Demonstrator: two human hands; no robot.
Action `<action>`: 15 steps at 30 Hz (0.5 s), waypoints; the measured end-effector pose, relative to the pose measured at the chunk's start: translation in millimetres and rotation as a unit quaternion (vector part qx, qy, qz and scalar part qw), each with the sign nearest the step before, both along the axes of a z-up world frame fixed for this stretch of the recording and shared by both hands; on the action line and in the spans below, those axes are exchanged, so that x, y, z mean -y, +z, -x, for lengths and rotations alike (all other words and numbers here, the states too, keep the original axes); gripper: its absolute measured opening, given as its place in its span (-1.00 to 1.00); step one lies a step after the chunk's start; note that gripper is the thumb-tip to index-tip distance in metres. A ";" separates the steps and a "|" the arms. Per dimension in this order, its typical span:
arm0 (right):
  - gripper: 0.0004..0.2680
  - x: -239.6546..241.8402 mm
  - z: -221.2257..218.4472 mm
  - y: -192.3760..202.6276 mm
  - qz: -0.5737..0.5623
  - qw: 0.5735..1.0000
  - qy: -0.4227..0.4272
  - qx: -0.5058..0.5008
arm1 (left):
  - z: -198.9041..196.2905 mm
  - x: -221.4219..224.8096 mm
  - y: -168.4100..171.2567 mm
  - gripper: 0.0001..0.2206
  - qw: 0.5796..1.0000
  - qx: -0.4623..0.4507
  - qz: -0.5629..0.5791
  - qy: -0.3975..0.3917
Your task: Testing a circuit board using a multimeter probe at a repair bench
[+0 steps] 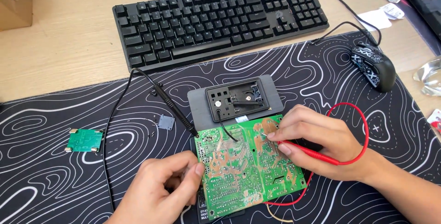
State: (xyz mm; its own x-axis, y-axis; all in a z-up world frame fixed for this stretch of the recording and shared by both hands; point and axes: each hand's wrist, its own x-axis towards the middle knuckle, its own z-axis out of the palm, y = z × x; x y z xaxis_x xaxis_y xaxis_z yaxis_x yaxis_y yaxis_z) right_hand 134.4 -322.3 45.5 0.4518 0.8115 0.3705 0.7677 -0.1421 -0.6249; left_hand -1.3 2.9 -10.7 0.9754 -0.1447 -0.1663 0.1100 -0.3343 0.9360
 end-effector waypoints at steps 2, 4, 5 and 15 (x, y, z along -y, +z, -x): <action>-0.87 -1.0 0.3 -1.3 -0.005 1.000 0.006 0.007 | -0.1 0.2 1.2 -0.63 1.000 -0.007 -0.002 0.001; -0.88 -1.6 -0.1 -2.1 -0.009 1.000 0.011 0.013 | -0.3 0.0 1.5 -0.63 1.000 -0.015 -0.003 0.002; -0.88 -1.8 -0.6 -2.5 -0.009 1.000 0.013 0.014 | -0.3 -0.2 1.0 -0.63 1.000 -0.007 -0.001 0.000; -0.88 -1.4 -2.2 -3.5 -0.015 1.000 0.014 0.022 | 0.1 -0.1 0.7 -0.62 1.000 -0.019 -0.014 0.003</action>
State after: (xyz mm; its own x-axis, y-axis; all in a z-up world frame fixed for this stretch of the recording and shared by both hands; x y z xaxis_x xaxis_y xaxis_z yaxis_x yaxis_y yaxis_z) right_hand 136.6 -321.0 42.0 0.4119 0.8113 0.4148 0.7982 -0.1017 -0.5937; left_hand -1.4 3.0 -10.0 0.9690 -0.1336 -0.2078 0.1478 -0.3604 0.9210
